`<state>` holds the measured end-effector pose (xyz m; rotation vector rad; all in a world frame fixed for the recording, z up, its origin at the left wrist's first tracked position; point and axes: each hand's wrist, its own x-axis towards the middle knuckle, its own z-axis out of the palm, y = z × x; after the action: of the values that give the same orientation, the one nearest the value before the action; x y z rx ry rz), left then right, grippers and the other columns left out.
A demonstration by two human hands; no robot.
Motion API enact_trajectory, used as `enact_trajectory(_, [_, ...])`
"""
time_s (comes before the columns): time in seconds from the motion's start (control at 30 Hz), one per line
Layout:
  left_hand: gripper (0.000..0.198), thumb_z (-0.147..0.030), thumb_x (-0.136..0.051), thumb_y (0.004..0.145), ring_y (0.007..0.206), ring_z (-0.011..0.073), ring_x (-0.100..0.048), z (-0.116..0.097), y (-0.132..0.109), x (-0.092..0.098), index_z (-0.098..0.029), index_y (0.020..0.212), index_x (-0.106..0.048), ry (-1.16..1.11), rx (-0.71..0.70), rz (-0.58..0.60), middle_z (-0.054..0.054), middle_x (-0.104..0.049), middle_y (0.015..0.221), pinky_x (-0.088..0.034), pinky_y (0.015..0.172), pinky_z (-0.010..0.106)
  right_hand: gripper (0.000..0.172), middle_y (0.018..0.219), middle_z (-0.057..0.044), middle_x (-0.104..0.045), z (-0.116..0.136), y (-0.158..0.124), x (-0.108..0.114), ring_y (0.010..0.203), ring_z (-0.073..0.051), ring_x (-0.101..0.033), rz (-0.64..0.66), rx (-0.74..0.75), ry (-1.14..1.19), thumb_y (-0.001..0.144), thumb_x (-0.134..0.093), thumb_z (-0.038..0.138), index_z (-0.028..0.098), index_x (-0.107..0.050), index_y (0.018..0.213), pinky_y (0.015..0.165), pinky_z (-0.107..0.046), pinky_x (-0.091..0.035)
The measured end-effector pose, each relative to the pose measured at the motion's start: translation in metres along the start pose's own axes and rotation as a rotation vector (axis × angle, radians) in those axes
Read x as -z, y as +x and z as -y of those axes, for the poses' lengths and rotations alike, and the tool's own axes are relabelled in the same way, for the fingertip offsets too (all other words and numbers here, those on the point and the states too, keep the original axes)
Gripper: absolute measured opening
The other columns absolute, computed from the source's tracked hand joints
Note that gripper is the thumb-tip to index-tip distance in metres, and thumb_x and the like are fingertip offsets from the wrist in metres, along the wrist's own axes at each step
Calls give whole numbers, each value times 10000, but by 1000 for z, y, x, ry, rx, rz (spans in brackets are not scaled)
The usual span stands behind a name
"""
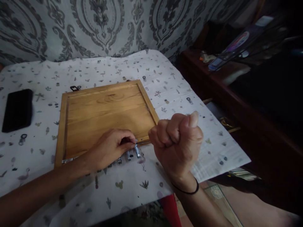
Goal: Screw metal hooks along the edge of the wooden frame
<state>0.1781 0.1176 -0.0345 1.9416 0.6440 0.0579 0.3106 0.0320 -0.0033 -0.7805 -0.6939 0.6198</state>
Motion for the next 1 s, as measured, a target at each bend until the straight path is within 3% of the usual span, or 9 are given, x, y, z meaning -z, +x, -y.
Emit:
enact_trajectory(0.23, [150, -274, -587, 900, 661, 125, -532, -4, -1, -3, -182, 822, -676, 49, 17, -4, -22, -648, 727, -387, 630, 244, 574, 500, 91, -156, -3, -2, 3, 384, -42, -101, 50, 6, 101, 999, -580, 360, 200, -292, 530, 339, -199, -118])
enact_trajectory(0.47, [149, -289, -631, 867, 650, 126, -494, -6, 0, -6, -187, 778, -568, -26, 55, -45, -34, -563, 688, -371, 606, 241, 593, 512, 93, -131, -4, -3, -1, 390, -43, -54, 36, 45, 59, 1028, -543, 402, 203, -249, 553, 336, -195, -66])
enact_trajectory(0.83, [138, -234, -666, 774, 643, 119, -497, -2, 15, 5, -184, 741, -542, -163, 123, 115, -47, -548, 668, -388, 620, 253, 606, 514, 95, -136, -5, -2, 3, 375, -43, -60, 45, 53, 29, 994, -596, 453, 211, -260, 552, 318, -197, -80])
enact_trajectory(1.0, [144, -227, -660, 760, 651, 120, -502, -2, 17, 6, -186, 720, -527, -171, 124, 133, -49, -548, 666, -384, 632, 253, 621, 489, 99, -157, -3, -1, 4, 375, -40, -94, 36, 5, 20, 988, -593, 478, 209, -255, 542, 331, -178, -174])
